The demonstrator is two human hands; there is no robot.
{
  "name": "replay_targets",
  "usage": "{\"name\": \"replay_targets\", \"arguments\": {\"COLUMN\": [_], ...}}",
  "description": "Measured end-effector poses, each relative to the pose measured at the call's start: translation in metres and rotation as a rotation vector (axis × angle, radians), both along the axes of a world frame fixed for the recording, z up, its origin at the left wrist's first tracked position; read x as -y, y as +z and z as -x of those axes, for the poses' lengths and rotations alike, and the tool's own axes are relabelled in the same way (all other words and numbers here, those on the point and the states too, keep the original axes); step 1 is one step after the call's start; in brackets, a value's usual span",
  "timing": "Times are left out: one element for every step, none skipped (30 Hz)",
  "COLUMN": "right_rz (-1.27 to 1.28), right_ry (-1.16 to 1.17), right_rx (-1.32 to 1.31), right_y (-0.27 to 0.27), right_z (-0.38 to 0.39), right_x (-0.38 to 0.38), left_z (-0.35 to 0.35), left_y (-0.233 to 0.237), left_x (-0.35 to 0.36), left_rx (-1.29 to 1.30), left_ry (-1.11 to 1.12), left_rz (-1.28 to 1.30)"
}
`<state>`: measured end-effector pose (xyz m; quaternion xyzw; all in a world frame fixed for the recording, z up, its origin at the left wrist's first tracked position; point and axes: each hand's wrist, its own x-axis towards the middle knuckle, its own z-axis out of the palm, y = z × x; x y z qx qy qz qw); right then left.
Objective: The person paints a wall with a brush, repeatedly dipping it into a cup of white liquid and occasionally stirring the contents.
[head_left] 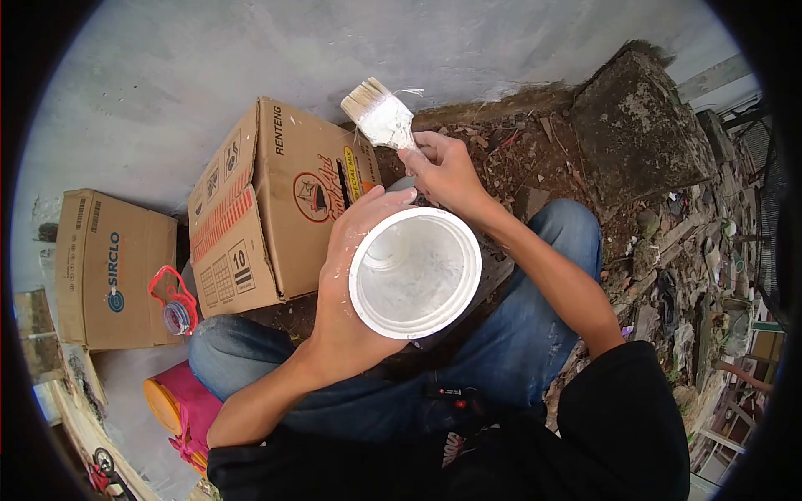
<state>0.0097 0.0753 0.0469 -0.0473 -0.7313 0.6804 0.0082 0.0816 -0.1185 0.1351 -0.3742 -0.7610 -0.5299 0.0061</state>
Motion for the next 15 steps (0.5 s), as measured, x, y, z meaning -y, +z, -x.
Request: {"name": "replay_targets", "arguments": {"right_rz": [-0.018, -0.036, -0.054, -0.074, -0.095, -0.115, -0.108, -0.101, -0.094, -0.098, -0.102, -0.105, -0.112, -0.118, -0.126], "right_ry": [-0.003, -0.005, -0.008, -0.011, -0.014, -0.016, -0.007, 0.002, 0.011, 0.015, 0.018, 0.022, 0.026, 0.031, 0.036], "right_rx": [0.009, 0.017, 0.025, 0.020, 0.015, 0.007, 0.009, 0.012, 0.013, 0.019, 0.025, 0.032, 0.033, 0.034, 0.035], "right_y": [-0.0017, -0.0030, -0.0040, -0.0058, -0.0079, -0.0087, -0.0094, -0.0100, -0.0098, -0.0098, -0.0097, -0.0093, -0.0088, -0.0081, -0.0065], "right_z": [0.0005, 0.0009, 0.0015, 0.0019, 0.0021, 0.0026, 0.0022, 0.0015, 0.0012, 0.0013, 0.0015, 0.0014, 0.0017, 0.0016, 0.0016], "right_x": [-0.0007, -0.0018, -0.0026, -0.0028, -0.0030, -0.0027, -0.0028, -0.0033, -0.0038, -0.0038, -0.0038, -0.0036, -0.0036, -0.0039, -0.0039], "left_z": [0.0014, 0.0024, 0.0030, 0.0033, 0.0036, 0.0049, 0.0062, 0.0069, 0.0068, 0.0062, 0.0058, 0.0056, 0.0058, 0.0056, 0.0046], "left_y": [0.0003, 0.0007, 0.0017, 0.0030, 0.0034, 0.0030, 0.0026, 0.0025, 0.0032, 0.0043, 0.0049, 0.0038, 0.0015, -0.0007, -0.0028], "left_x": [-0.0003, -0.0004, -0.0001, 0.0007, 0.0012, 0.0018, 0.0019, 0.0018, 0.0007, -0.0007, -0.0015, -0.0015, -0.0013, -0.0009, -0.0016], "left_rx": [-0.026, -0.053, -0.066, -0.078, -0.090, -0.098, -0.107, -0.116, -0.104, -0.092, -0.080, -0.066, -0.054, -0.041, 0.062], "left_ry": [0.002, 0.005, 0.011, 0.017, 0.023, 0.021, 0.018, 0.016, 0.037, 0.057, 0.078, 0.084, 0.089, 0.095, 0.088], "left_rz": [0.006, 0.012, 0.019, 0.026, 0.033, 0.030, 0.027, 0.024, 0.019, 0.014, 0.009, 0.005, 0.001, -0.003, -0.064]}}
